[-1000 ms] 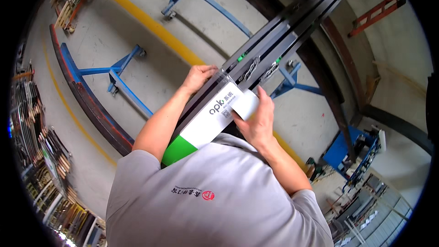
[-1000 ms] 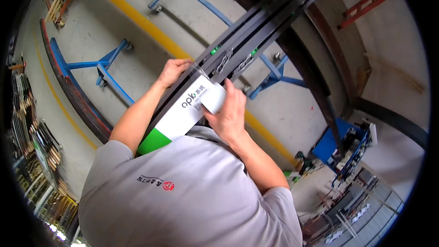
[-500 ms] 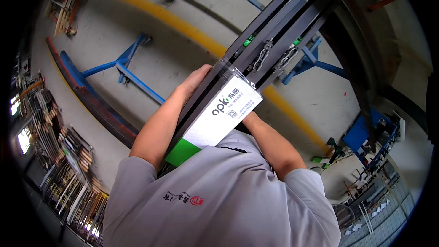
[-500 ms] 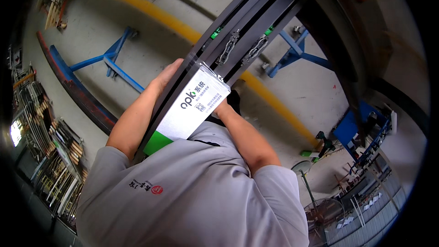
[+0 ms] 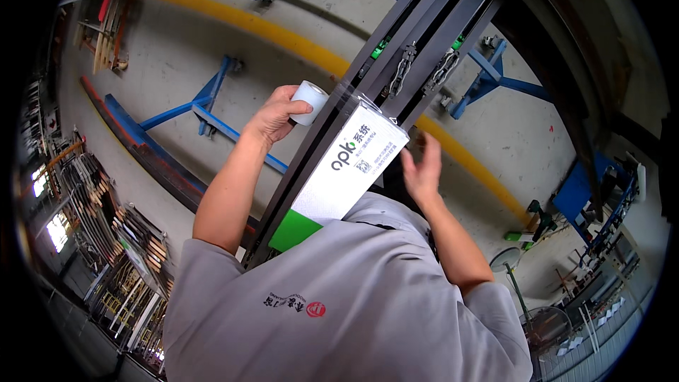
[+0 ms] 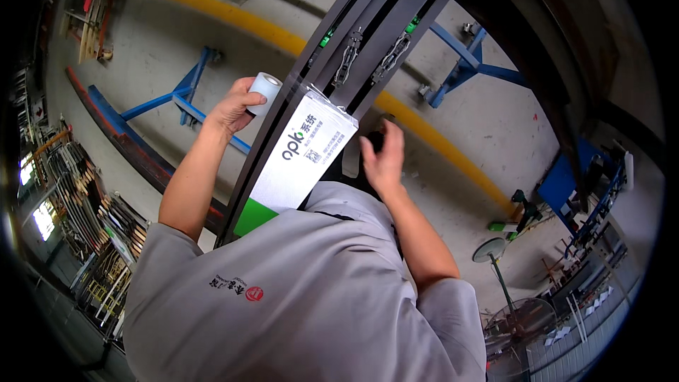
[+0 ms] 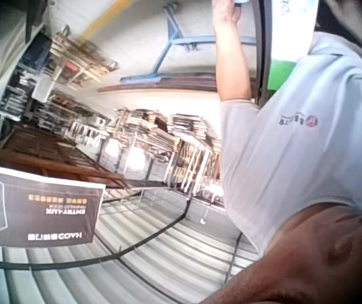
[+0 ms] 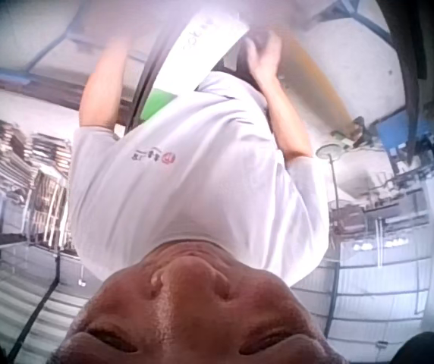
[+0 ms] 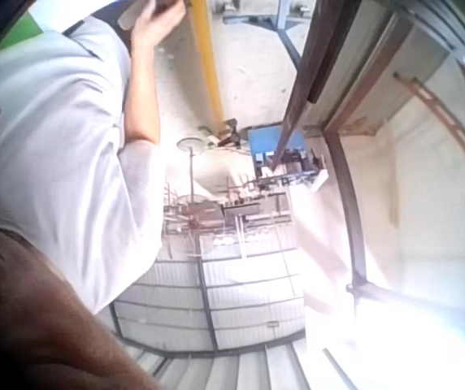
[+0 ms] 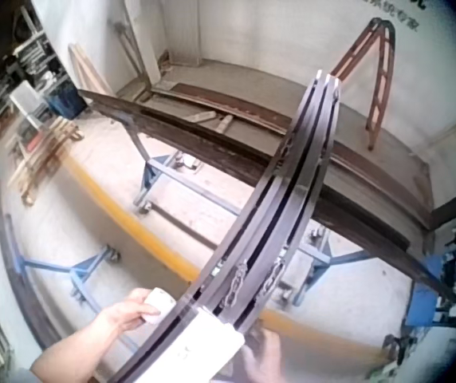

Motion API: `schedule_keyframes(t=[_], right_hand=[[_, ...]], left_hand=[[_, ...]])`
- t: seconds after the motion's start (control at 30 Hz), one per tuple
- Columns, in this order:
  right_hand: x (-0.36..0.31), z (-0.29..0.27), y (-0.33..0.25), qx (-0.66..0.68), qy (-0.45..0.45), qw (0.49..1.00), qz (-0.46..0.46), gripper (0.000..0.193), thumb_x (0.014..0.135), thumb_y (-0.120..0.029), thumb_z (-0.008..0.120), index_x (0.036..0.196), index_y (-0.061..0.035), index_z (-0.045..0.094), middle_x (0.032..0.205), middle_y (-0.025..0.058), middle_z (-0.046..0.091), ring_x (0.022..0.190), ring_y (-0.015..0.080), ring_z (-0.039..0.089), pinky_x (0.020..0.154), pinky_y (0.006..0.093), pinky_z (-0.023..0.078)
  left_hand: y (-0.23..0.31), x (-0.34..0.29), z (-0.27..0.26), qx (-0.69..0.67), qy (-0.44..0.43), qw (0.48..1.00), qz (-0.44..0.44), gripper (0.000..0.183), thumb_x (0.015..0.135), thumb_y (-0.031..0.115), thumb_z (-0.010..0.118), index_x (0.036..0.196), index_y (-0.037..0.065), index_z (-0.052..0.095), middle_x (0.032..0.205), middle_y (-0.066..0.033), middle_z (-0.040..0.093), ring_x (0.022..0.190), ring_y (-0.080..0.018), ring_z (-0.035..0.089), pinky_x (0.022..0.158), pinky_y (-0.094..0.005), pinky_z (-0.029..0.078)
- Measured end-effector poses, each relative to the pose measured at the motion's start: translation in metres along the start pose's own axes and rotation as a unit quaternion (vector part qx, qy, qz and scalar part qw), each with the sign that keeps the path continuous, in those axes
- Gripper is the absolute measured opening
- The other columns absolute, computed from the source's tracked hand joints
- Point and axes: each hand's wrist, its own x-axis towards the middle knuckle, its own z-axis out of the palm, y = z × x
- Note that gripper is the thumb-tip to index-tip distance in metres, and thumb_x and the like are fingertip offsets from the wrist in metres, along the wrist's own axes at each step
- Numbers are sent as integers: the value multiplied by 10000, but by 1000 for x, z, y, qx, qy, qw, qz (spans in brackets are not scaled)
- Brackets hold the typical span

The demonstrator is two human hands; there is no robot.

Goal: The person picks up two long metal tracks from a stand, carries them across the floor, checks a document, applies a wrap of white tape to the end of the tracks, and then lifts the tracks onto a storage rack.

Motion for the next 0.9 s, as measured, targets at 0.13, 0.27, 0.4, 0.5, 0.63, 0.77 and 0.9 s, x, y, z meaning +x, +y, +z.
schedule_keyframes(t=[0.13,0.27,0.4,0.5,0.63,0.77,0.9], right_hand=[[2,-54,-84,33,67,964,-255,551,764,-25,767,1260,36,535,1199,210,588,1042,359,604,903,448,500],[24,-30,-179,15,-8,931,-364,803,647,-200,880,1308,40,492,1228,216,560,1088,386,566,976,510,421],[28,9,-194,6,-26,937,-349,962,580,-300,899,1350,55,445,1232,203,547,1133,379,530,997,494,389],[11,-18,-166,1,-67,936,-347,914,596,-279,884,1329,69,463,1217,218,570,1094,386,561,951,494,429],[-33,-42,-87,-18,1,949,-315,807,631,-199,850,1298,77,491,1188,232,615,1001,394,614,874,480,480],[-40,6,-20,-5,-74,971,-229,748,658,-151,844,1300,23,503,1179,211,603,1027,413,577,918,478,455],[-27,105,11,50,-187,963,-188,702,709,-175,820,1322,-8,522,1246,220,584,1157,434,532,1011,490,424]], left_hand=[[31,-42,36,93,51,994,27,393,749,-15,670,1141,-47,658,1058,-112,703,958,-182,680,872,-300,543],[48,-78,91,253,60,964,63,395,743,-1,686,1134,-53,672,1061,-79,701,967,-141,652,880,-280,500],[43,-105,130,317,81,938,115,376,824,92,725,1160,-64,658,1027,-79,693,924,-124,634,863,-269,492],[30,-110,105,249,72,962,91,357,891,128,666,1179,-80,635,1030,-96,689,916,-140,644,859,-285,513],[-1,-53,16,145,193,951,192,407,1016,290,524,1143,-82,632,1036,-121,687,911,-169,661,855,-300,544],[-74,-6,-17,47,81,989,-117,460,1019,397,469,1210,15,640,1103,-84,699,953,-158,664,839,-296,547],[-107,21,-8,-173,-69,970,-159,466,976,365,542,1280,21,623,1120,-104,706,968,-186,698,829,-329,593]])
